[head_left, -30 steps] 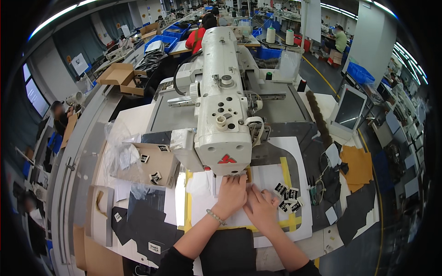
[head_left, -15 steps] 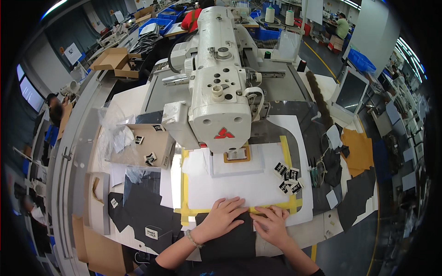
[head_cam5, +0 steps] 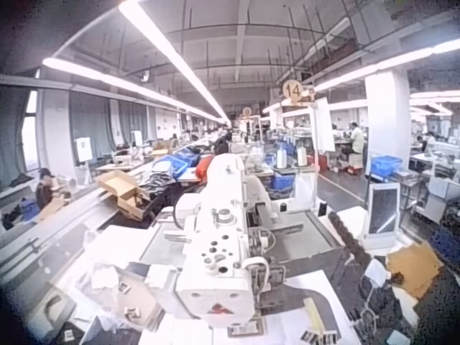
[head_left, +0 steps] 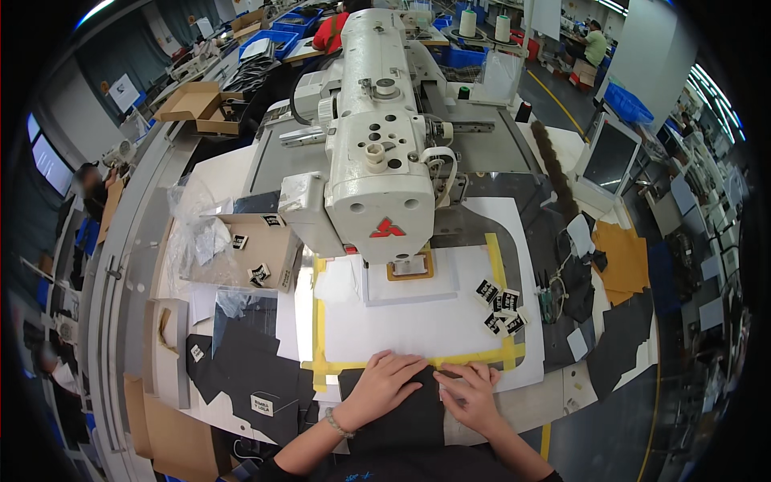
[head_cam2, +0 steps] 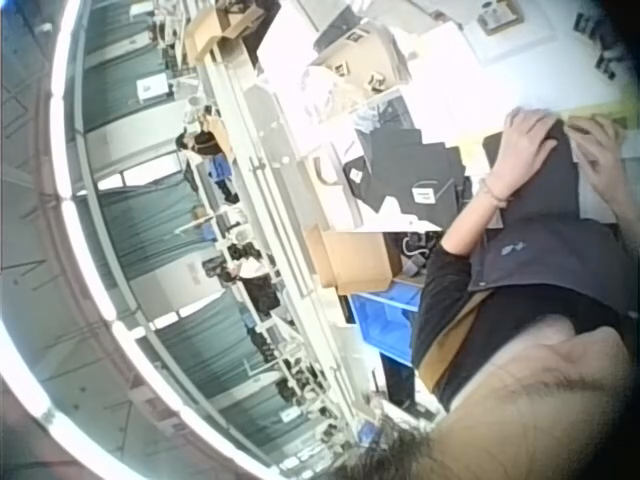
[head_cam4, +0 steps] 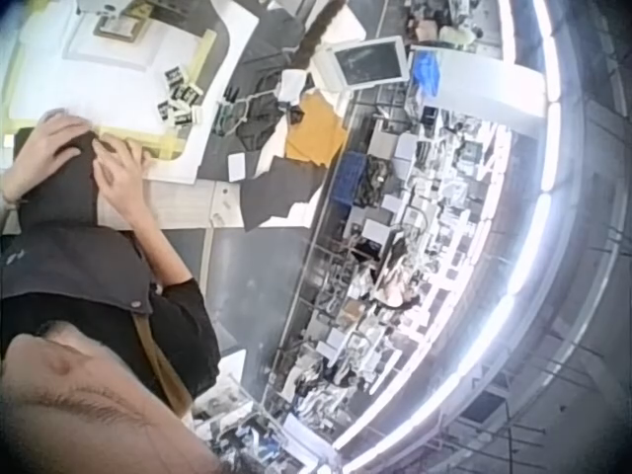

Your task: Operator is using an industrial sewing machine to attach small leather labels or patches to black fabric panels.

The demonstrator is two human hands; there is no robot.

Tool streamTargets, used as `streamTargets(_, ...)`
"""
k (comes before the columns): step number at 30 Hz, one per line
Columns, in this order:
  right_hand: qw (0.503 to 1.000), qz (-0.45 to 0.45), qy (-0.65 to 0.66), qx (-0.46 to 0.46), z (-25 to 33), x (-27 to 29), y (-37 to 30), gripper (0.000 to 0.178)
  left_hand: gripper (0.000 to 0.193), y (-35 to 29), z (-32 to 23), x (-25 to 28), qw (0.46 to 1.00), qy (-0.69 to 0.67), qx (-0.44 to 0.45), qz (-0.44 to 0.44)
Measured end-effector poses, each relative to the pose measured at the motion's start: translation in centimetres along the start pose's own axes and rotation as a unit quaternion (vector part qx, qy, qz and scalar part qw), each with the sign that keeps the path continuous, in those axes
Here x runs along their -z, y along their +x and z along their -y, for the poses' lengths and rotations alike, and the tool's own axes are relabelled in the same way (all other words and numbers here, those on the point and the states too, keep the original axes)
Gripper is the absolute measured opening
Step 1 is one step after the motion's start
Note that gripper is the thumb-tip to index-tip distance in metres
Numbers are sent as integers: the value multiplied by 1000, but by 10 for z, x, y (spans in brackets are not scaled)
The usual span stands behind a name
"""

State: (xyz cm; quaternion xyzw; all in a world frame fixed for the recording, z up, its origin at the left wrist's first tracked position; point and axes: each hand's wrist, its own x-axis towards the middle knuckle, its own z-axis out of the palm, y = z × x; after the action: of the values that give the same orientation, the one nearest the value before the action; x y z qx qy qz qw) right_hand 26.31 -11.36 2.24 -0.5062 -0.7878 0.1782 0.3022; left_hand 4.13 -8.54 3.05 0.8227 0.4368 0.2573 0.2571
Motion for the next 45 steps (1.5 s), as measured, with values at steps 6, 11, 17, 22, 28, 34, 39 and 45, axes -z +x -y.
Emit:
streamTargets(6, 999, 8, -10, -38, 2, -4, 3, 29, 35, 7, -6, 5, 1000, -5, 5, 5)
streamTargets(11, 1000, -6, -19, -14, 5, -4, -2, 33, 33, 7, -8, 6, 1000, -16, 8, -4)
streamTargets(17, 998, -25, -50, 18, 11, -2, -4, 36, 27, 2, -3, 2, 999, -27, 3, -39)
streamTargets(22, 998, -33, -44, 17, 10, -1, -6, 38, 22, -1, -4, 2, 998, -25, -2, -60)
streamTargets(28, 999, -27, -28, 5, 9, -2, -5, 38, 21, -4, 0, -2, 997, -20, -17, -68)
streamTargets(34, 999, -25, -34, 8, 13, -1, -4, 40, 13, 6, -4, 2, 998, -25, -13, -50)
streamTargets(39, 996, -90, 23, -12, 7, 7, -1, 43, 11, 11, -6, 16, 996, -78, -22, -40)
streamTargets(45, 968, 8, 237, 87, 15, 5, 10, 43, 15, 14, -12, 37, 981, -188, 26, -46)
